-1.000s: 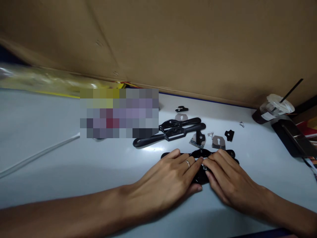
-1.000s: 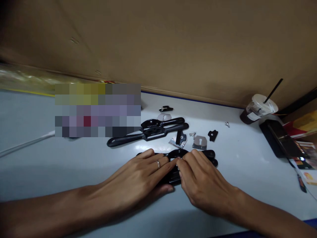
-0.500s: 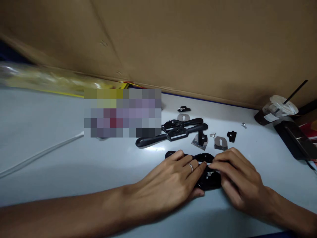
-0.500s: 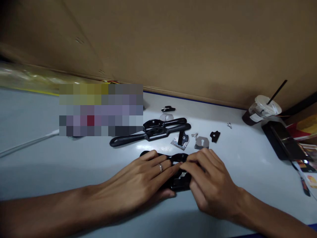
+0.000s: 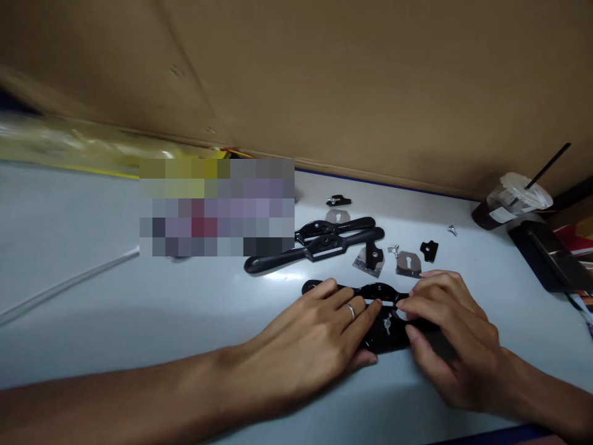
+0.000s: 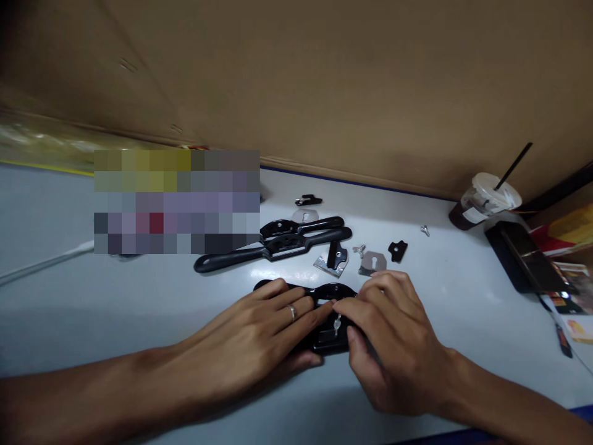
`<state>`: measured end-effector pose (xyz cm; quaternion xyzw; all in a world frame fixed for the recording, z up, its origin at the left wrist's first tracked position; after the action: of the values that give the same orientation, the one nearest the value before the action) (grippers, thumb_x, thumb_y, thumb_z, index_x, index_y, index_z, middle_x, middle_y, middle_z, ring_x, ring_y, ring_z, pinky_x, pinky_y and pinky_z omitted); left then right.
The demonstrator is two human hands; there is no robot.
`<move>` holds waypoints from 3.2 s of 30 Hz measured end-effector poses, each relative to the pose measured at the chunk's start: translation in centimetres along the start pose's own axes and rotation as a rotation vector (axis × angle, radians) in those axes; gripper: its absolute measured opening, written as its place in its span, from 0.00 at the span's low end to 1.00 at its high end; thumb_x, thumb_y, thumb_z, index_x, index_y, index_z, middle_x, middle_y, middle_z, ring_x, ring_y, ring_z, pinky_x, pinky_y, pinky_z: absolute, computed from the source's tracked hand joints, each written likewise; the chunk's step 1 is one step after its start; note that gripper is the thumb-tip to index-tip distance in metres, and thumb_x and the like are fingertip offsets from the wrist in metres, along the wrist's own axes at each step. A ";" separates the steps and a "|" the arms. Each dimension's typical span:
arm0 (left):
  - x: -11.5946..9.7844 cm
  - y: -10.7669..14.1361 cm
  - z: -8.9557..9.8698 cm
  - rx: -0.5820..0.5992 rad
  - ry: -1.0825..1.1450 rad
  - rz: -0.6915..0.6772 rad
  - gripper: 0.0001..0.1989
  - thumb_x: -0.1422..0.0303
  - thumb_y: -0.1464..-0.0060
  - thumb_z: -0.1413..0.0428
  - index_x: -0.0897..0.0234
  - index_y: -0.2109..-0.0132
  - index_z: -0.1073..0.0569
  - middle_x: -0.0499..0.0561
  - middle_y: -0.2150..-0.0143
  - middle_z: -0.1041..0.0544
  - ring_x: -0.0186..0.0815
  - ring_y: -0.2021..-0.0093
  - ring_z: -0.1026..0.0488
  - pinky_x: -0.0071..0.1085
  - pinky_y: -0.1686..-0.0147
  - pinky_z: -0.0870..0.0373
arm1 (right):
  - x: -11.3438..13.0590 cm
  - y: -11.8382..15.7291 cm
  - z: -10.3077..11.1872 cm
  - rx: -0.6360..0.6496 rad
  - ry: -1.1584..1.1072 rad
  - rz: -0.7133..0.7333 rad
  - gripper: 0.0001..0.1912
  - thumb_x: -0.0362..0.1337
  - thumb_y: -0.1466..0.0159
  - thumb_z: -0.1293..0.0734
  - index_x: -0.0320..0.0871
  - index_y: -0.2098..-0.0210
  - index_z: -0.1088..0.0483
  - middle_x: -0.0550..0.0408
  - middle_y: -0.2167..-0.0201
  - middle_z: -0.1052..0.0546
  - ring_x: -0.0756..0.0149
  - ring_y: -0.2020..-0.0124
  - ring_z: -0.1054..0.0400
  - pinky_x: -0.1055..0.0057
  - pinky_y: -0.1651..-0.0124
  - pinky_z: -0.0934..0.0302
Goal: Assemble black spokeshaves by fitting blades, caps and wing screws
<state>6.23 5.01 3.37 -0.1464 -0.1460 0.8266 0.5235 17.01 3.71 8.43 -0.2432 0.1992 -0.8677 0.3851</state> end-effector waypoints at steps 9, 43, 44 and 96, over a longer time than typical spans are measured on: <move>-0.1 0.0 0.2 -0.014 -0.007 -0.007 0.15 0.61 0.29 0.46 0.72 0.48 0.28 0.55 0.61 0.20 0.43 0.62 0.24 0.39 0.61 0.35 | -0.1 0.2 -0.8 0.111 -0.008 0.036 0.44 0.16 0.36 0.42 0.37 0.24 0.58 0.41 0.37 0.27 0.49 0.25 0.52 0.39 0.30 0.47; -0.1 0.0 0.2 -0.048 -0.002 0.002 0.17 0.62 0.29 0.46 0.73 0.45 0.29 0.53 0.62 0.22 0.42 0.63 0.26 0.37 0.63 0.38 | -0.1 -0.2 -1.0 0.033 0.034 0.061 0.13 0.20 0.31 0.40 0.33 0.53 0.27 0.52 0.71 0.24 0.64 0.66 0.33 0.59 0.52 0.33; -0.1 0.0 0.2 -0.048 -0.003 0.001 0.17 0.62 0.29 0.46 0.74 0.44 0.29 0.54 0.62 0.21 0.42 0.63 0.26 0.37 0.62 0.38 | -0.1 -0.2 -1.0 0.030 0.036 0.056 0.12 0.20 0.31 0.39 0.33 0.55 0.27 0.52 0.72 0.24 0.64 0.66 0.33 0.60 0.54 0.34; -0.1 0.1 0.1 -0.027 -0.004 0.002 0.17 0.61 0.29 0.46 0.74 0.45 0.29 0.54 0.62 0.22 0.42 0.62 0.26 0.38 0.61 0.37 | 0.8 0.1 -0.7 0.064 0.065 0.134 0.14 0.19 0.38 0.38 0.37 0.69 0.22 0.39 0.56 0.24 0.53 0.50 0.32 0.56 0.52 0.28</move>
<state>6.14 4.93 3.45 -0.1517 -0.1579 0.8254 0.5204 16.24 3.12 8.02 -0.1887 0.1996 -0.8534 0.4430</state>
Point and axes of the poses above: each hand's wrist, its own y-axis away from the middle knuckle, its own z-axis out of the back of the hand, x = y × z, the point moved 9 cm from there along -y, towards the middle knuckle
